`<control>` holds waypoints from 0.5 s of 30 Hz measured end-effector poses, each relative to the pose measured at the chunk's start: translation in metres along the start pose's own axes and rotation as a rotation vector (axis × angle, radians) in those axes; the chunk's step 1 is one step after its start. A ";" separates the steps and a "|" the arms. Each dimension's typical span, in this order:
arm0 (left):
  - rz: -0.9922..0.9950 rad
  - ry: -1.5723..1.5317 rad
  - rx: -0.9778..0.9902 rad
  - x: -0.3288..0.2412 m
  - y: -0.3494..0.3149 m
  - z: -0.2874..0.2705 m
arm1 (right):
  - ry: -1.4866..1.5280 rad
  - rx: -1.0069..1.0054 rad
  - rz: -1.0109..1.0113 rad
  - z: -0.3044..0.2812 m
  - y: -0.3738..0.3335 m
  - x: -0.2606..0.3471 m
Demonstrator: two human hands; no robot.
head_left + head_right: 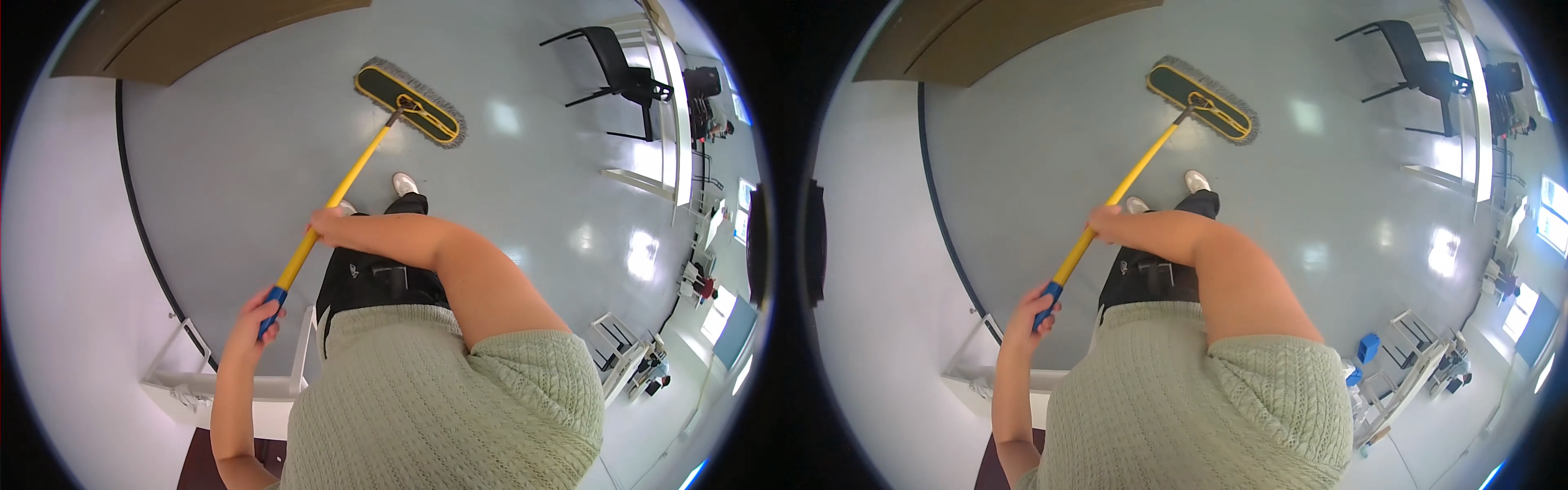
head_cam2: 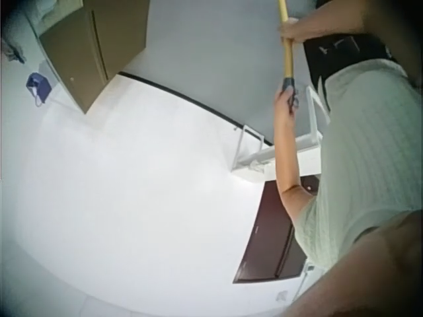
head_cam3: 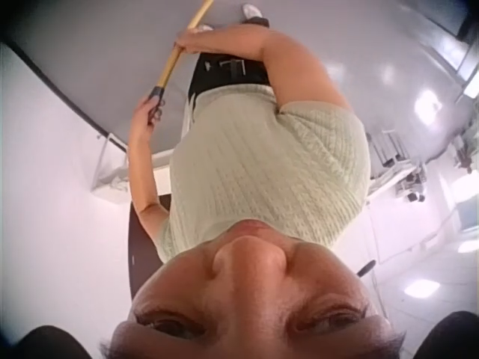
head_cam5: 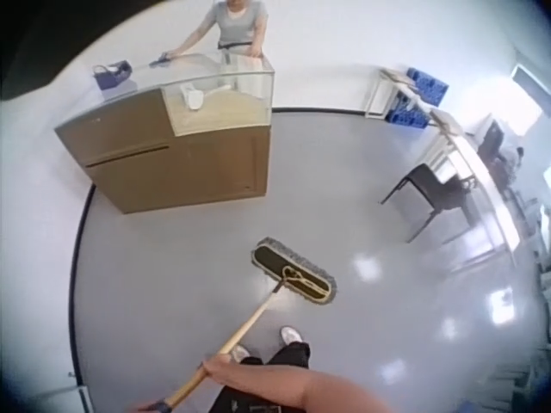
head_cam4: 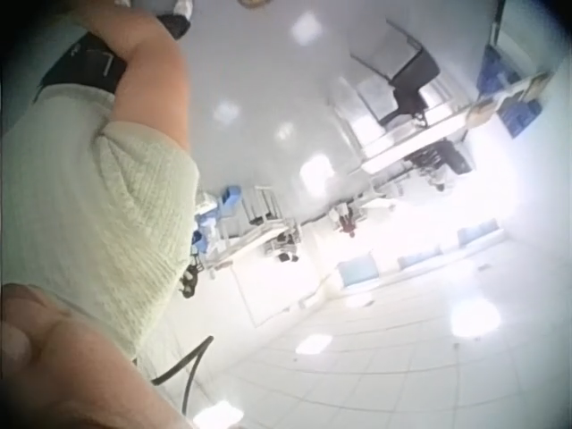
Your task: Mop the floor of a laboratory or warehouse space using a large industrial dust mop.
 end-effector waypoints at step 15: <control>0.063 0.333 -0.145 -0.016 -0.085 -0.110 | -0.313 -0.012 -0.051 0.121 0.031 -0.047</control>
Point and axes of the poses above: each hand's wrist, its own y-axis towards the middle knuckle, its own z-axis out of the palm, x = y × z, the point moved 5 cm from there along y, towards the middle knuckle, and after that the axes turned 9 degrees about y, right-handed, at the moved point
